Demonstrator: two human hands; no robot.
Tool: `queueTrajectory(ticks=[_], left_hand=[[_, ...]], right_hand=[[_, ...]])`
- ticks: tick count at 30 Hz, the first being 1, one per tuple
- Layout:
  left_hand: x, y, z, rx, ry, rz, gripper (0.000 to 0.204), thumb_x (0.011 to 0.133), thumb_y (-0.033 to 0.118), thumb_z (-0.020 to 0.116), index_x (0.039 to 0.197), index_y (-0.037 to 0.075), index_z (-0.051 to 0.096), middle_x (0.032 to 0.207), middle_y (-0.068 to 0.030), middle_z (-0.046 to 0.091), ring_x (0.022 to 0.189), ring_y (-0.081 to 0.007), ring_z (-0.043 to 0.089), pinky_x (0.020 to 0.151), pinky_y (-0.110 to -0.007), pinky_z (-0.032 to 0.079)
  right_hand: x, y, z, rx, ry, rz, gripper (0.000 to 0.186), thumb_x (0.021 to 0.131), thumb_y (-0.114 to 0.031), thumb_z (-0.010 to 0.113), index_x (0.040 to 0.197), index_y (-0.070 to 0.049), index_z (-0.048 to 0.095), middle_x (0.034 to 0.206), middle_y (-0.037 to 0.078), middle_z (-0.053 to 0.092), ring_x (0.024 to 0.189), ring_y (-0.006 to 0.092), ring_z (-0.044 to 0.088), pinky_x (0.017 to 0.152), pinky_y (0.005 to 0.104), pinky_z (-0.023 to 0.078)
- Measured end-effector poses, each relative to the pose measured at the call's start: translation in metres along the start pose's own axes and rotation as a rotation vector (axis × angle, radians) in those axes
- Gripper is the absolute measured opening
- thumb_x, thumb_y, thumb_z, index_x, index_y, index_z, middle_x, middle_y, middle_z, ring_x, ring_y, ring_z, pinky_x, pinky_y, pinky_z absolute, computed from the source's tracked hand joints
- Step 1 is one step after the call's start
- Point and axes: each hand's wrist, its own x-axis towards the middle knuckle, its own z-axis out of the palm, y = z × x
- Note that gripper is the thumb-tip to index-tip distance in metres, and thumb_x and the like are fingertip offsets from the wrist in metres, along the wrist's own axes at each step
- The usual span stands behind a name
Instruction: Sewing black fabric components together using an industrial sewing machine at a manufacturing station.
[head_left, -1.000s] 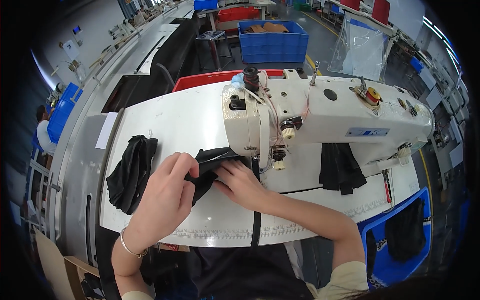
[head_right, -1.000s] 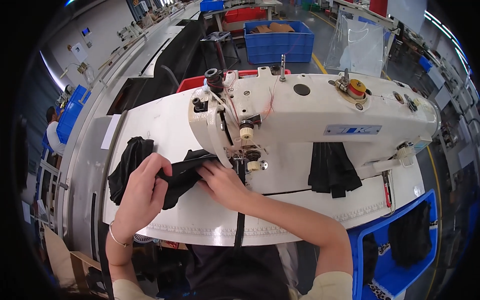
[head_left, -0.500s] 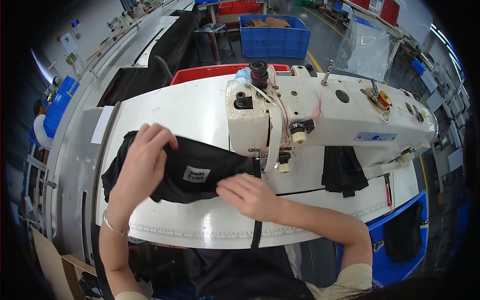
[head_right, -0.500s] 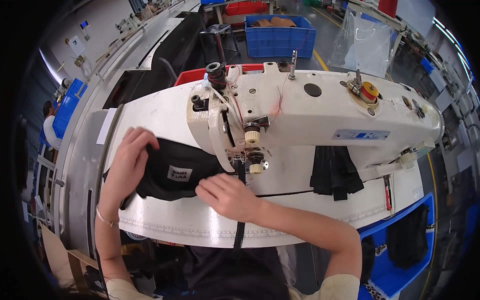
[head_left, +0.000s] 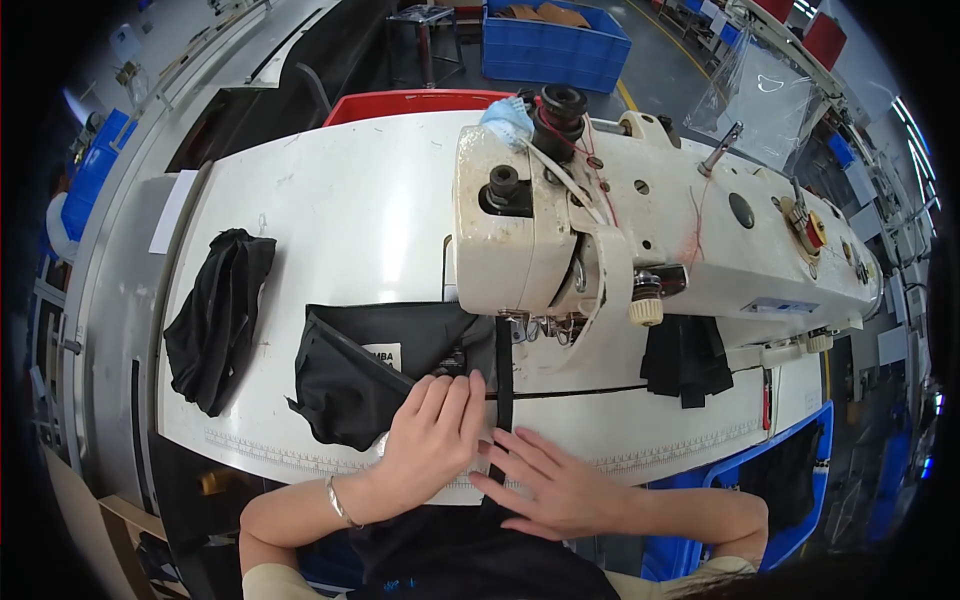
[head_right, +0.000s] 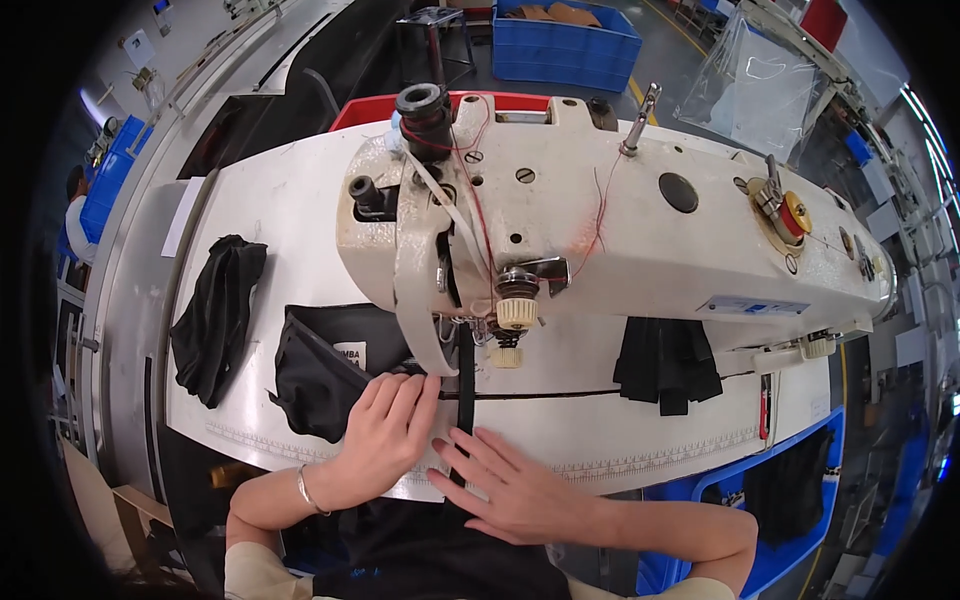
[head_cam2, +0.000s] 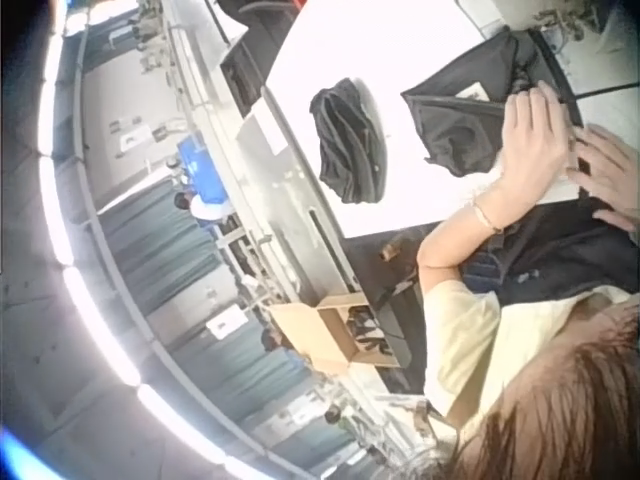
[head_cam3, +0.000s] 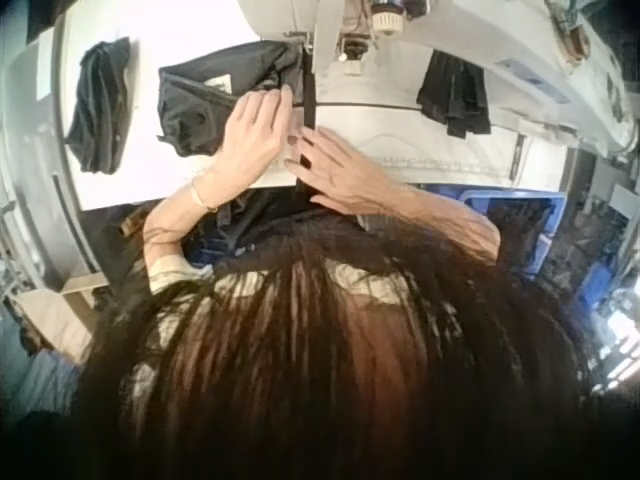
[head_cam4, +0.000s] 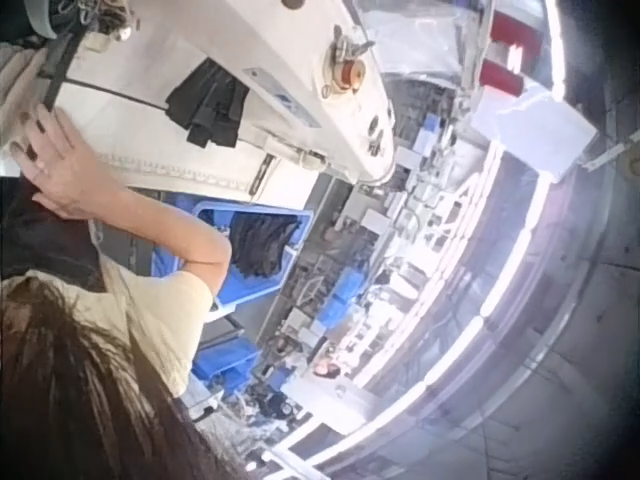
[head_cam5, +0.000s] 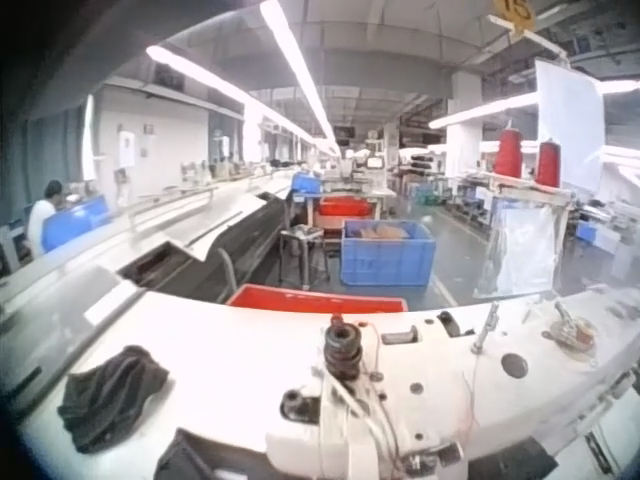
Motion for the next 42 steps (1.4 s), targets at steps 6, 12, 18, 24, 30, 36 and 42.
queueTrajectory(ticks=[6, 12, 18, 24, 30, 36, 42], left_hand=[[0.031, -0.024, 0.012, -0.482, 0.048, -0.284, 0.033, 0.074, 0.006, 0.067, 0.106, -0.002, 0.059, 0.083, -0.0124, 0.059, 0.074, -0.0276, 0.056, 0.072, -0.037, 0.043], [0.041, -0.068, 0.019, -0.083, 0.045, 0.099, 0.024, 0.063, 0.006, 0.063, 0.086, 0.005, 0.067, 0.075, -0.0032, 0.061, 0.076, -0.0199, 0.059, 0.066, -0.034, 0.044], [0.029, -0.049, 0.035, -0.157, -0.018, 0.001, 0.023, 0.066, 0.006, 0.059, 0.087, 0.0, 0.065, 0.093, -0.0141, 0.06, 0.088, -0.0304, 0.06, 0.075, -0.04, 0.05], [0.012, -0.055, 0.041, -0.125, -0.046, 0.111, 0.035, 0.062, 0.01, 0.062, 0.095, -0.001, 0.066, 0.1, -0.0156, 0.06, 0.096, -0.0344, 0.059, 0.083, -0.049, 0.049], [0.0, -0.056, 0.044, -0.213, -0.098, -0.015, 0.032, 0.062, 0.004, 0.062, 0.094, 0.002, 0.067, 0.098, -0.0146, 0.062, 0.092, -0.0328, 0.061, 0.08, -0.046, 0.05], [-0.018, -0.06, 0.049, -0.396, -0.13, -0.253, 0.031, 0.065, 0.006, 0.068, 0.096, 0.007, 0.068, 0.095, -0.0107, 0.064, 0.087, -0.0318, 0.062, 0.077, -0.043, 0.05], [0.004, -0.049, 0.033, -0.196, -0.113, -0.051, 0.039, 0.066, 0.011, 0.07, 0.104, 0.007, 0.066, 0.094, -0.0123, 0.063, 0.084, -0.0306, 0.062, 0.077, -0.041, 0.05]], right_hand=[[0.008, 0.011, 0.014, -0.122, -0.07, 0.05, 0.052, 0.077, -0.03, 0.063, 0.118, 0.002, 0.055, 0.119, 0.019, 0.055, 0.113, 0.0312, 0.05, 0.099, 0.0425, 0.04], [0.023, 0.075, 0.02, -0.293, 0.142, 0.119, 0.04, 0.078, -0.029, 0.063, 0.107, -0.002, 0.062, 0.114, 0.014, 0.059, 0.104, 0.025, 0.055, 0.089, 0.0402, 0.045], [0.023, 0.085, 0.009, -0.616, -0.114, -0.048, 0.035, 0.081, -0.021, 0.064, 0.115, -0.01, 0.062, 0.119, 0.01, 0.06, 0.109, 0.0223, 0.057, 0.091, 0.0391, 0.046], [0.049, 0.086, -0.003, 0.45, -0.192, 0.424, 0.039, 0.089, -0.023, 0.056, 0.122, -0.002, 0.05, 0.118, 0.009, 0.055, 0.108, 0.0253, 0.054, 0.097, 0.0399, 0.041], [0.044, 0.087, 0.039, 0.341, 0.25, 0.32, 0.018, 0.078, -0.023, 0.057, 0.089, -0.008, 0.062, 0.073, 0.01, 0.057, 0.066, 0.0281, 0.056, 0.067, 0.0448, 0.045], [0.034, 0.114, 0.061, -0.503, 0.254, -0.228, 0.021, 0.069, -0.02, 0.057, 0.08, -0.003, 0.06, 0.082, 0.02, 0.056, 0.08, 0.0358, 0.053, 0.07, 0.0541, 0.045], [0.021, 0.087, 0.066, -0.152, 0.292, 0.089, 0.019, 0.065, -0.02, 0.059, 0.075, -0.003, 0.06, 0.083, 0.021, 0.054, 0.083, 0.0353, 0.05, 0.062, 0.0542, 0.042]])
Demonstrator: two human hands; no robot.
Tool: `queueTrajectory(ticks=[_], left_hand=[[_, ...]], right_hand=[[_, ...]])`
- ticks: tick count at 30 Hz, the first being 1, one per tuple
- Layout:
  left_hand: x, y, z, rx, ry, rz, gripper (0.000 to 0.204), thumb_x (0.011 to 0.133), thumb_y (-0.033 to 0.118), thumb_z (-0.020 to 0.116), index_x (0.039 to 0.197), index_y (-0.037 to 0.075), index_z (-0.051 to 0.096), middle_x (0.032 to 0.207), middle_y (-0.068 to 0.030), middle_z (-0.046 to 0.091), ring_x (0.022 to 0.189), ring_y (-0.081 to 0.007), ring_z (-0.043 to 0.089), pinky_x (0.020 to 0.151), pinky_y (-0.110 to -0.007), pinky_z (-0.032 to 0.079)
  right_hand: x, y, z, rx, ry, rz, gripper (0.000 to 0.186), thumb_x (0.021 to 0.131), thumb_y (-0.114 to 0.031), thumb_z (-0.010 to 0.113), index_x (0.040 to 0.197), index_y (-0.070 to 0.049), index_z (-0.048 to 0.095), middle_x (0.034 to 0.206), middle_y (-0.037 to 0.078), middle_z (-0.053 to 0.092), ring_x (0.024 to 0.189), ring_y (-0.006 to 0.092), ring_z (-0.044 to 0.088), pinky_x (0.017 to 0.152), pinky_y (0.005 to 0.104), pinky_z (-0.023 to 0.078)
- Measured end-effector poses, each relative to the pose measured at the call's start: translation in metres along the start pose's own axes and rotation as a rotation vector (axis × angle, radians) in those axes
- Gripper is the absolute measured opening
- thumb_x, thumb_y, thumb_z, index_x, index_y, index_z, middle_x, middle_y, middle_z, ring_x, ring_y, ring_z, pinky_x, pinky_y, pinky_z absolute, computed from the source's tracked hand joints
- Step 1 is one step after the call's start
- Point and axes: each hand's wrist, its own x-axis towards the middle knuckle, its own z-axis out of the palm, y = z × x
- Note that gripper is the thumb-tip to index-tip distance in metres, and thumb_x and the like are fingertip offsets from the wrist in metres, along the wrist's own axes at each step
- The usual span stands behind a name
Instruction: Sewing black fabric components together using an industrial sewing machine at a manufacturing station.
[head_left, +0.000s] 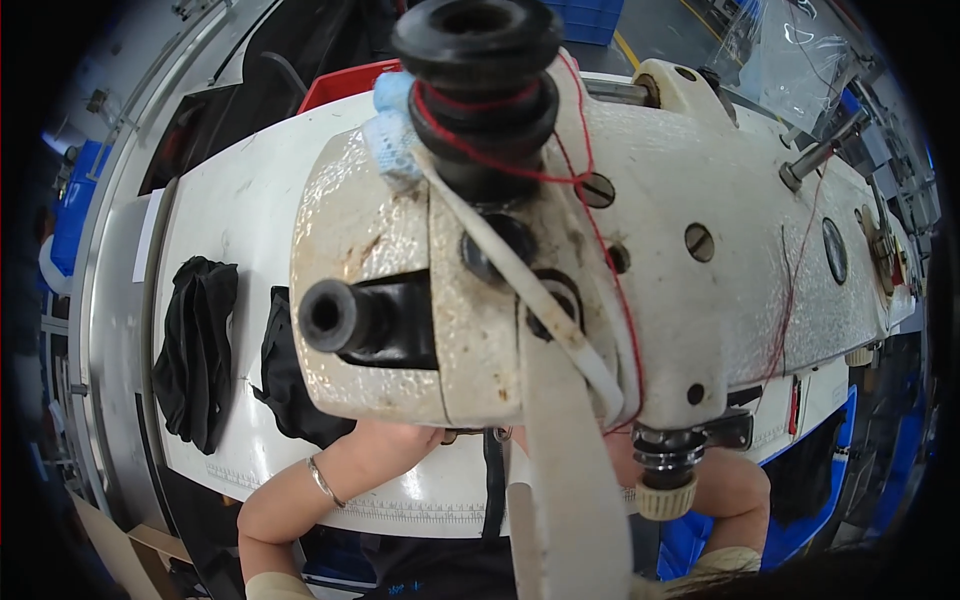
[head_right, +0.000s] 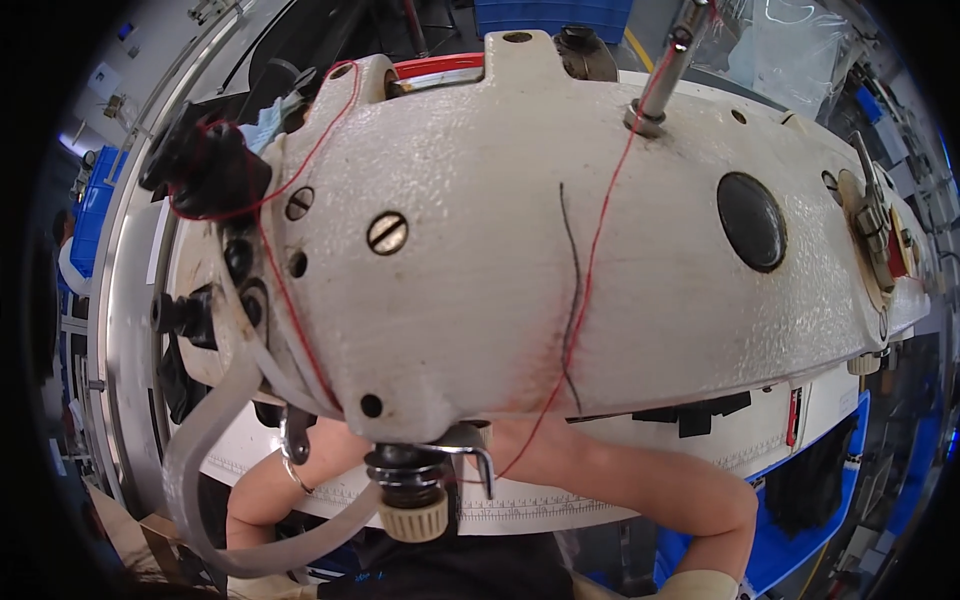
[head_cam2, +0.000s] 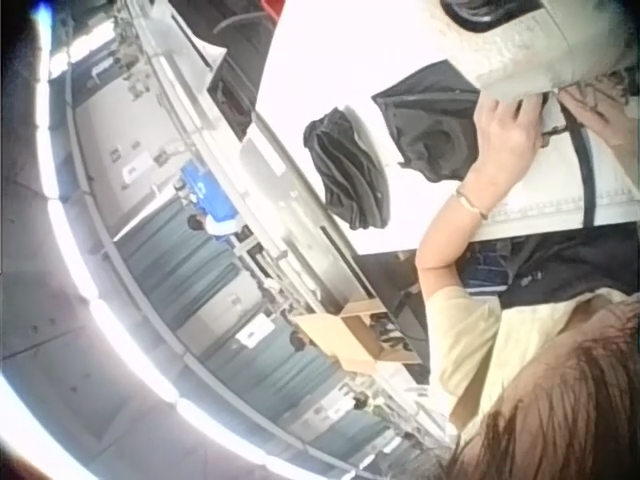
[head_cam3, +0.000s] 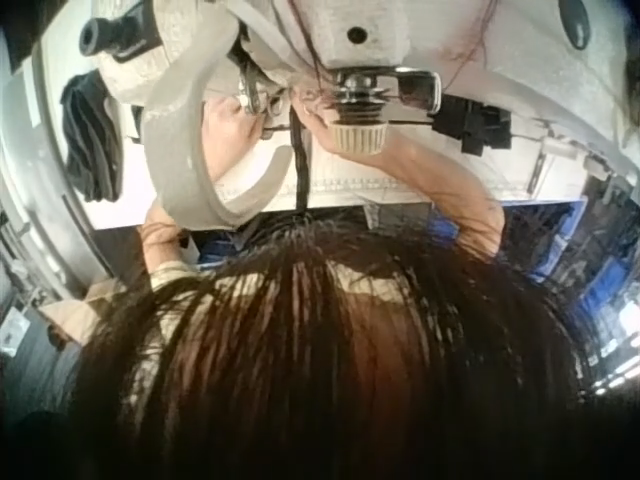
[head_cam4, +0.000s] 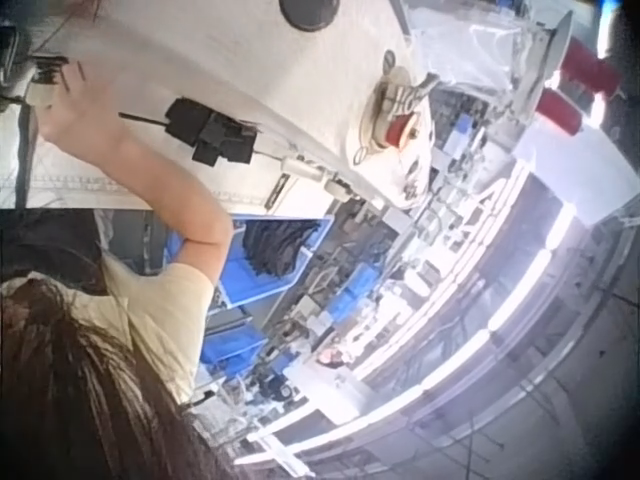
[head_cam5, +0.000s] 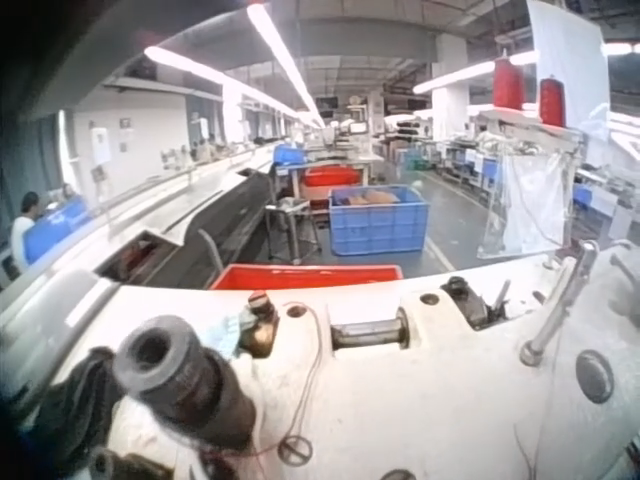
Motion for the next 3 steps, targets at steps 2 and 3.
queueTrajectory(ticks=[2, 3], left_hand=[[-0.002, -0.002, 0.006, -0.075, -0.04, -0.029, 0.04, 0.066, 0.011, 0.071, 0.105, 0.007, 0.065, 0.095, -0.0125, 0.063, 0.085, -0.0306, 0.062, 0.078, -0.041, 0.05], [-0.005, -0.005, 0.013, -0.149, -0.078, -0.058, 0.041, 0.065, 0.012, 0.071, 0.106, 0.008, 0.065, 0.097, -0.0127, 0.063, 0.086, -0.0307, 0.062, 0.079, -0.042, 0.05]], right_hand=[[0.005, -0.006, -0.007, 0.043, 0.044, 0.066, 0.02, 0.065, -0.02, 0.059, 0.076, -0.003, 0.06, 0.084, 0.021, 0.054, 0.083, 0.0351, 0.05, 0.063, 0.0542, 0.042], [0.008, -0.008, -0.007, 0.083, 0.088, 0.131, 0.02, 0.065, -0.02, 0.059, 0.076, -0.004, 0.06, 0.084, 0.02, 0.054, 0.082, 0.0349, 0.05, 0.063, 0.0542, 0.042]])
